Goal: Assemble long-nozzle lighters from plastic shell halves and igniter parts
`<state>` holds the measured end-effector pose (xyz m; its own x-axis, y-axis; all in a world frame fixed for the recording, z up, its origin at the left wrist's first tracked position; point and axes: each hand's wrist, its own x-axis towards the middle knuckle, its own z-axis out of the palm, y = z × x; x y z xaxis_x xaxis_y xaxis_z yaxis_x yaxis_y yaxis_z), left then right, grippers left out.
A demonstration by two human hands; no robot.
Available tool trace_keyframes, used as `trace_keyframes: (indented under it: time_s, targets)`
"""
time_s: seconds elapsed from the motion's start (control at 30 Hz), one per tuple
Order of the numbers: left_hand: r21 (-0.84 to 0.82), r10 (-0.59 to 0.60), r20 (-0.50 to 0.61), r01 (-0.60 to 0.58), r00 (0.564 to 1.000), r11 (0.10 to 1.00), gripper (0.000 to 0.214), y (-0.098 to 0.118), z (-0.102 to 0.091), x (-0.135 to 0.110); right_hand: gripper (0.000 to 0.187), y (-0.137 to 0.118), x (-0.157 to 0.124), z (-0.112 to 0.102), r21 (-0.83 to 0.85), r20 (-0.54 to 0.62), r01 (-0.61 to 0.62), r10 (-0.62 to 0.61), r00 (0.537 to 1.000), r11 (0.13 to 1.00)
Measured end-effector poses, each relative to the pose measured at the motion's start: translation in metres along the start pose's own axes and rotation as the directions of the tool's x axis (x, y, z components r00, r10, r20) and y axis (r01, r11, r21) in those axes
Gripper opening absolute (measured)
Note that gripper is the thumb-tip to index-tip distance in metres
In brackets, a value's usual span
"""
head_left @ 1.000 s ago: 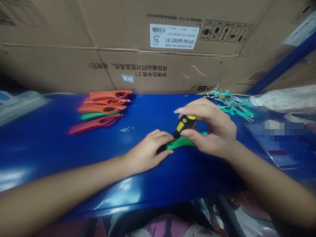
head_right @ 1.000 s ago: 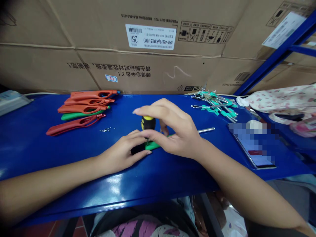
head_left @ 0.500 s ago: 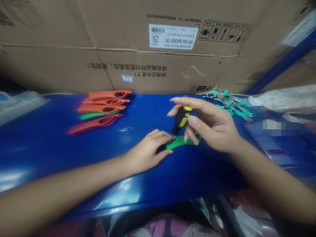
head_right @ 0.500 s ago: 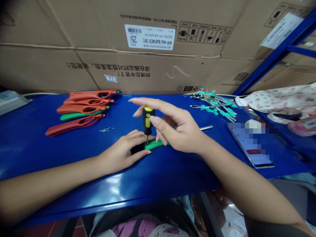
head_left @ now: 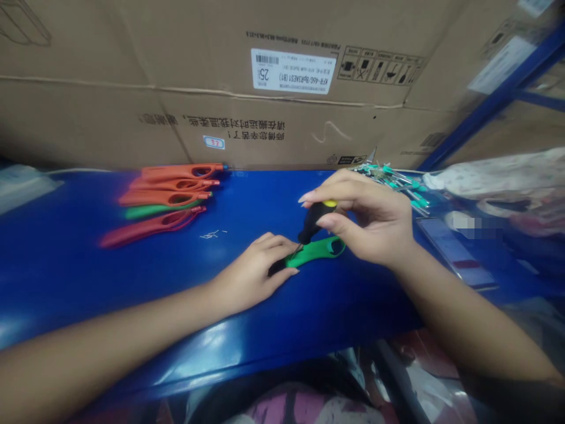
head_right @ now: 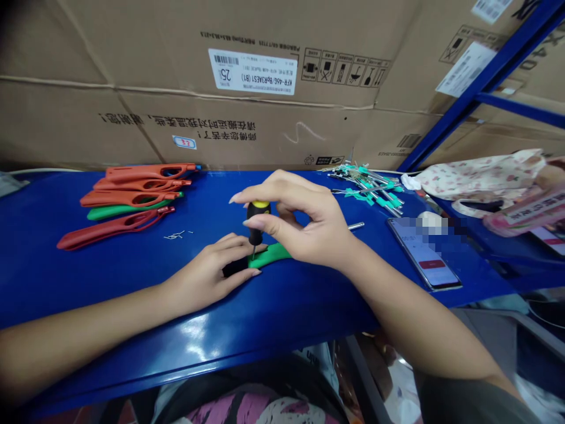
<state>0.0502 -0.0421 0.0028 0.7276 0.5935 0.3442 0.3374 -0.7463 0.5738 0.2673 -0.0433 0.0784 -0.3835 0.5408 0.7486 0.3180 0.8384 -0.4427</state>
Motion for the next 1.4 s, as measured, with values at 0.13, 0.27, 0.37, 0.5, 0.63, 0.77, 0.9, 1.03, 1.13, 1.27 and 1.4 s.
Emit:
trace_keyframes:
  time_s: [0.13, 0.27, 0.37, 0.5, 0.63, 0.77, 0.9, 1.03, 1.13, 1.27, 1.4]
  targets:
    - [-0.013, -0.004, 0.001, 0.004, 1.000, 1.000, 0.026, 0.000, 0.000, 0.000, 0.022, -0.002, 0.001, 0.003, -0.112, -0.072, -0.015, 0.007, 0.997, 0.994]
    - [-0.020, -0.025, 0.023, 0.025, 0.999, 0.999, 0.028, 0.002, -0.001, 0.001, 0.035, -0.002, 0.000, 0.003, 0.100, 0.095, -0.253, 0.244, 0.965, 0.962]
    - [-0.029, -0.027, 0.027, 0.027, 0.999, 0.999, 0.028, 0.002, -0.001, 0.001, 0.031, 0.004, -0.001, 0.005, 0.059, -0.020, -0.199, 0.200, 0.980, 0.978]
    - [-0.027, -0.034, 0.032, 0.034, 0.999, 0.999, 0.028, 0.001, -0.001, 0.000, 0.024, 0.004, -0.001, 0.005, -0.056, -0.065, -0.075, 0.071, 0.995, 0.996]
    - [-0.009, -0.022, 0.008, 0.022, 1.000, 1.000, 0.025, 0.001, 0.000, 0.000, 0.032, -0.006, 0.000, -0.002, 0.136, 0.174, -0.113, 0.089, 0.981, 0.984]
    - [0.023, -0.008, 0.002, 0.008, 1.000, 1.000, 0.021, 0.000, 0.001, -0.001, 0.017, -0.014, 0.003, -0.001, 0.005, 0.099, 0.056, -0.056, 0.993, 0.998]
    - [0.007, -0.016, 0.005, 0.016, 1.000, 1.000, 0.020, 0.002, 0.000, 0.000, 0.025, -0.019, 0.001, 0.003, -0.155, 0.038, 0.079, -0.074, 0.997, 0.985]
    - [-0.004, -0.021, 0.003, 0.021, 1.000, 1.000, 0.020, 0.002, 0.000, 0.001, 0.038, -0.023, 0.000, 0.002, -0.033, 0.139, -0.115, 0.118, 0.983, 0.993]
    - [0.002, -0.014, -0.002, 0.014, 1.000, 1.000, 0.016, 0.002, 0.000, 0.001, 0.030, -0.023, 0.001, 0.002, -0.024, 0.146, -0.099, 0.101, 0.984, 0.995]
    - [0.004, -0.011, 0.005, 0.011, 1.000, 1.000, 0.015, 0.002, 0.001, 0.001, 0.022, -0.021, 0.000, 0.008, -0.103, 0.047, -0.053, 0.058, 0.997, 0.993]
    - [-0.012, -0.009, -0.002, 0.009, 1.000, 1.000, 0.018, 0.002, 0.002, 0.001, 0.028, -0.016, -0.004, 0.015, -0.122, -0.017, -0.060, 0.059, 0.998, 0.991]
